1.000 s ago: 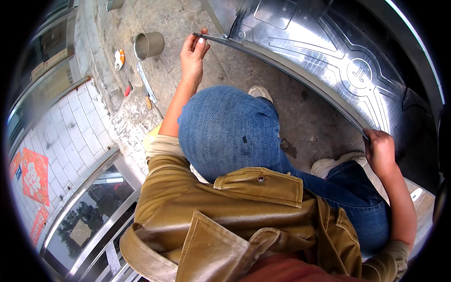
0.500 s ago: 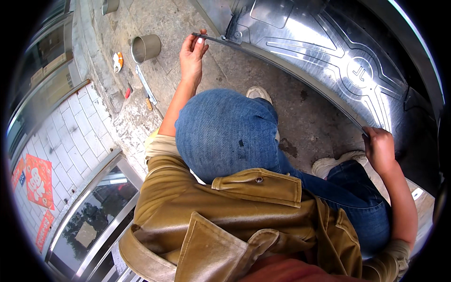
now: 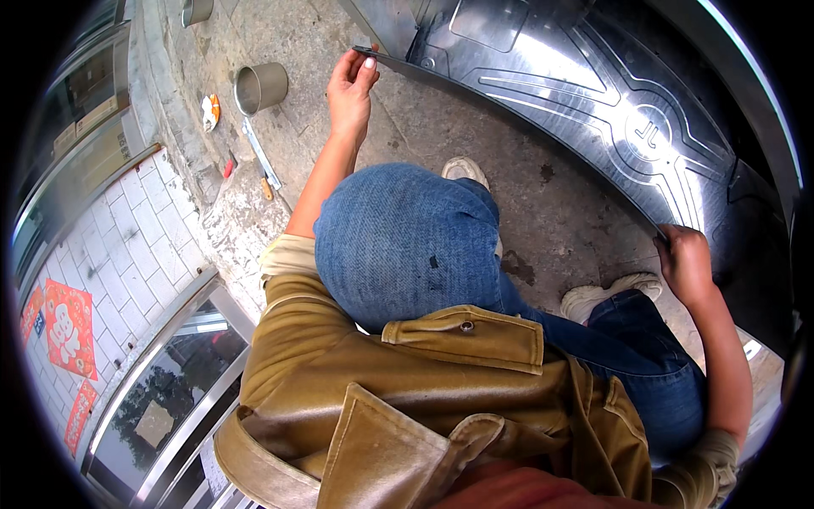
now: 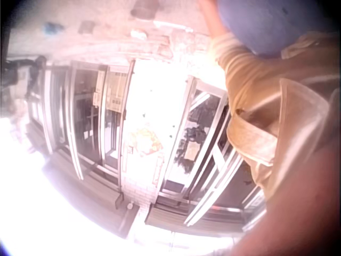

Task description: The person retrieves spray cans from a cluttered workshop and moves outdoors to assemble a stainless steel appliance. They repeatedly fit and adjust a black rectangular panel into the front of the unit, checking alignment and fit.

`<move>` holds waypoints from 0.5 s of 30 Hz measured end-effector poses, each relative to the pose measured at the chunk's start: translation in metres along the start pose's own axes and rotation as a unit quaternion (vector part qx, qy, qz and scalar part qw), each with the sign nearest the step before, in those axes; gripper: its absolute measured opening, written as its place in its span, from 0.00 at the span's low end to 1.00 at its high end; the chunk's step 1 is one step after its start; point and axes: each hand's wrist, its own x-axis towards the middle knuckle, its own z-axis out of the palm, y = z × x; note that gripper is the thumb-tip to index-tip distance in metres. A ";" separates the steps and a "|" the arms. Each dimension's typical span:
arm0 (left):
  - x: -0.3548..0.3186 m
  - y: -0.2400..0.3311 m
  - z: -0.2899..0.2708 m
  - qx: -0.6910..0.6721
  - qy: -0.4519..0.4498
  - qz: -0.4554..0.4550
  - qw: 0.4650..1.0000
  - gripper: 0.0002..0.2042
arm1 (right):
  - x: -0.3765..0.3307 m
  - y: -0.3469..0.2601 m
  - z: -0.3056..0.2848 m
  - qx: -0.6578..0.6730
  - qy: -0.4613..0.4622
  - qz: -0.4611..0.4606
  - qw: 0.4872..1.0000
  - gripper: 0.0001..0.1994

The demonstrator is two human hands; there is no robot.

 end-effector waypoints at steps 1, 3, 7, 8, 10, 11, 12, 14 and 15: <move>0.001 0.000 0.001 0.003 -0.002 0.005 1.000 0.17 | 0.001 0.001 0.000 0.001 0.001 -0.001 1.000 0.08; 0.003 0.000 0.003 0.008 -0.007 0.014 1.000 0.17 | 0.001 0.004 -0.001 0.013 0.002 0.001 1.000 0.08; 0.007 -0.004 0.003 0.027 -0.001 0.020 0.999 0.17 | 0.004 0.007 -0.004 0.015 0.007 -0.011 1.000 0.08; 0.008 -0.004 0.004 0.034 0.004 0.026 0.999 0.18 | 0.005 0.008 -0.006 0.012 -0.006 -0.004 1.000 0.09; 0.010 -0.007 0.007 0.040 0.012 0.039 0.998 0.19 | 0.009 0.011 -0.011 0.004 -0.030 0.011 0.999 0.09; 0.011 -0.009 0.008 0.040 0.014 0.046 0.998 0.19 | 0.010 0.013 -0.012 0.006 -0.026 0.012 1.000 0.09; 0.012 -0.011 0.010 0.039 0.018 0.053 0.998 0.20 | 0.012 0.016 -0.013 0.009 -0.022 0.014 1.000 0.09; 0.009 -0.007 0.017 0.038 0.012 0.054 0.998 0.20 | 0.017 0.019 -0.016 0.026 -0.033 0.030 0.999 0.09; 0.008 -0.009 0.020 0.038 0.012 0.052 0.998 0.20 | 0.020 0.020 -0.021 0.039 -0.048 0.043 0.997 0.09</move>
